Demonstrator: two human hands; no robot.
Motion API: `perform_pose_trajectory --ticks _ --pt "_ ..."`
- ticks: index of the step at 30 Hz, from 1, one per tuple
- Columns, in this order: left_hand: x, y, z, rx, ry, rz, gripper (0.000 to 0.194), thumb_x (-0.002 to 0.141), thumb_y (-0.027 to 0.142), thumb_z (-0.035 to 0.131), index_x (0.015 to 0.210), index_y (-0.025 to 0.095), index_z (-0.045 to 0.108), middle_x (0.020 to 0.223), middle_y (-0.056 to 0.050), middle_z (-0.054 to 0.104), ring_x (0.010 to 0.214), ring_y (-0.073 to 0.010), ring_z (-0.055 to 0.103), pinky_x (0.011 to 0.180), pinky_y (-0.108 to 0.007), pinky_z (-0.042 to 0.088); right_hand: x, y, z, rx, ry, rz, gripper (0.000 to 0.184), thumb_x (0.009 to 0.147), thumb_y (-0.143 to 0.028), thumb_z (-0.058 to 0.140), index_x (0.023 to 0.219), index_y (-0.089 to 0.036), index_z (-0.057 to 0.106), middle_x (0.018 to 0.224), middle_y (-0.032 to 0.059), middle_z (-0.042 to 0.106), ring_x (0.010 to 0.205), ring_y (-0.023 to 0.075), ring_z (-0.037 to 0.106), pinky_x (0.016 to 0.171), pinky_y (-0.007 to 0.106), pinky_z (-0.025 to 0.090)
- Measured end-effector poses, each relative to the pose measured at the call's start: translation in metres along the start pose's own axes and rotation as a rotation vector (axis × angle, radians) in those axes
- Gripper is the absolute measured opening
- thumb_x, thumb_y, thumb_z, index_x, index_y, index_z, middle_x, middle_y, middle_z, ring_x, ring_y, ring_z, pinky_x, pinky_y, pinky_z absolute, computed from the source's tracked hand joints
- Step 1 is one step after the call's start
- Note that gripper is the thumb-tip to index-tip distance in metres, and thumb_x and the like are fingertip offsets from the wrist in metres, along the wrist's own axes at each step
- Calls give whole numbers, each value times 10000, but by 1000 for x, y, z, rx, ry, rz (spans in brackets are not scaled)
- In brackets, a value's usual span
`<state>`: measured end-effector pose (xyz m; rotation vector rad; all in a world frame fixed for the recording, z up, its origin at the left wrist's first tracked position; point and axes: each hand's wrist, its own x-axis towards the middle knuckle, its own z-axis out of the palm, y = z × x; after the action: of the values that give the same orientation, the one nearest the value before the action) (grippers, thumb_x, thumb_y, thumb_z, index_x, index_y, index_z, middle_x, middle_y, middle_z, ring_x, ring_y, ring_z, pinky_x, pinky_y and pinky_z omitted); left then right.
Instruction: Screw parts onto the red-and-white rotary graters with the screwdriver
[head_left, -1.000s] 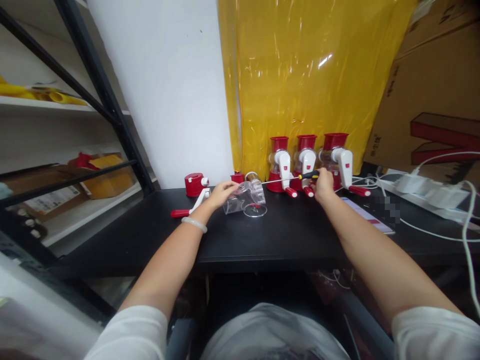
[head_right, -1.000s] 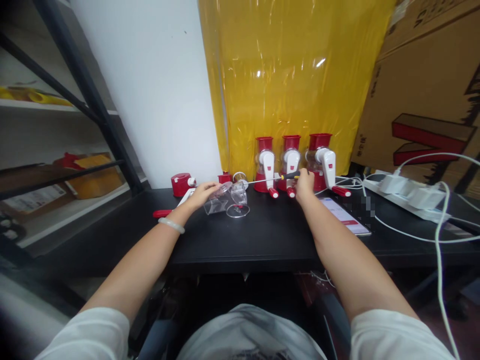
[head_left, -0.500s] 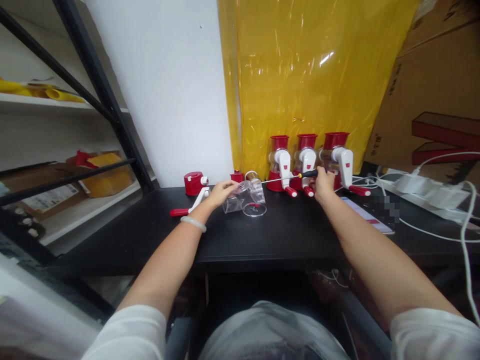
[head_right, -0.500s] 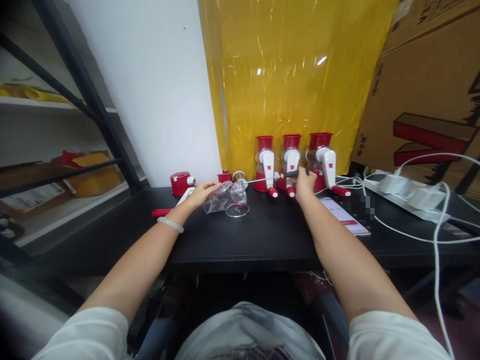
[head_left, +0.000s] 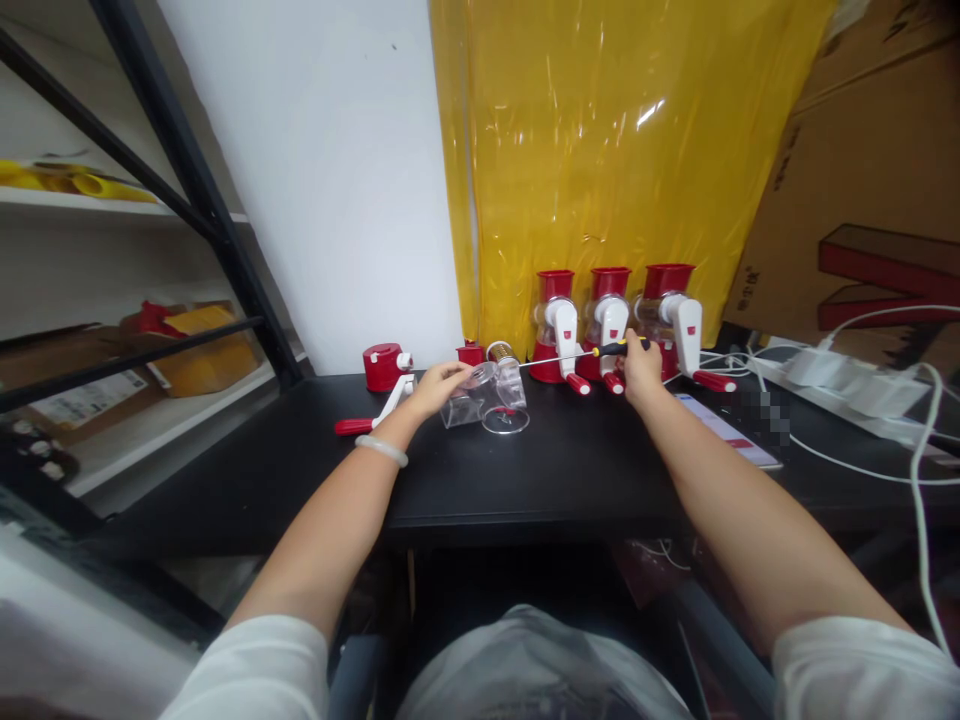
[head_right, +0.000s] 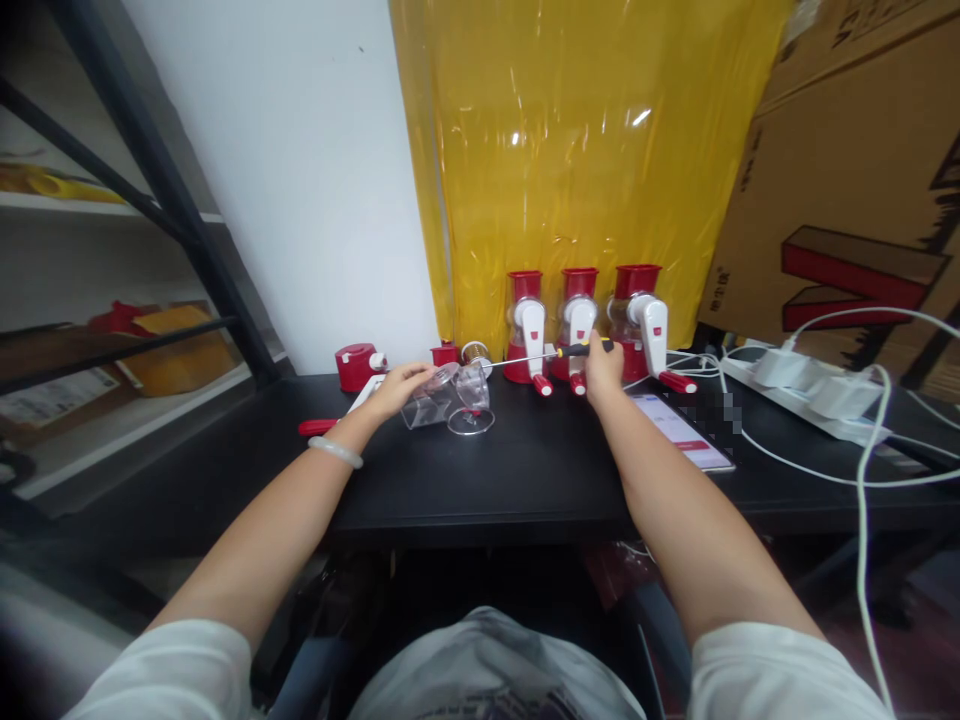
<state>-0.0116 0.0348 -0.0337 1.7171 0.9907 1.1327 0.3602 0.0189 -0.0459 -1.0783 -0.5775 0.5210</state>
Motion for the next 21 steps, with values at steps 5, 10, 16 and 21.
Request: perform_pose_trajectory --ticks 5,10,16,21 --pt "0 0 0 -2 1 -10 421 732 543 917 883 172 787 864 -85 816 875 -266 785 702 -304 551 -7 -10 4 -20 19 104 216 1032 -223 553 822 -232 507 591 -41 529 483 111 507 415 182 380" --pt "1 0 0 -1 0 0 440 706 563 918 859 176 774 847 -81 812 860 -263 778 688 -296 529 -3 -11 5 10 -8 154 156 1020 -172 454 888 -237 503 627 -44 545 480 118 523 420 196 404" --pt "-1 2 -1 46 -14 14 477 716 614 898 883 183 777 852 -75 799 872 -274 768 701 -312 530 2 -2 0 -97 48 4 241 1039 -438 625 938 -248 518 657 -61 521 498 125 503 449 222 431" --pt "-1 1 0 28 -9 34 451 732 595 906 856 182 772 849 -73 798 878 -270 775 707 -310 544 1 -3 2 -1 13 63 144 1002 -252 566 880 -248 488 619 -66 501 472 111 479 424 192 393"
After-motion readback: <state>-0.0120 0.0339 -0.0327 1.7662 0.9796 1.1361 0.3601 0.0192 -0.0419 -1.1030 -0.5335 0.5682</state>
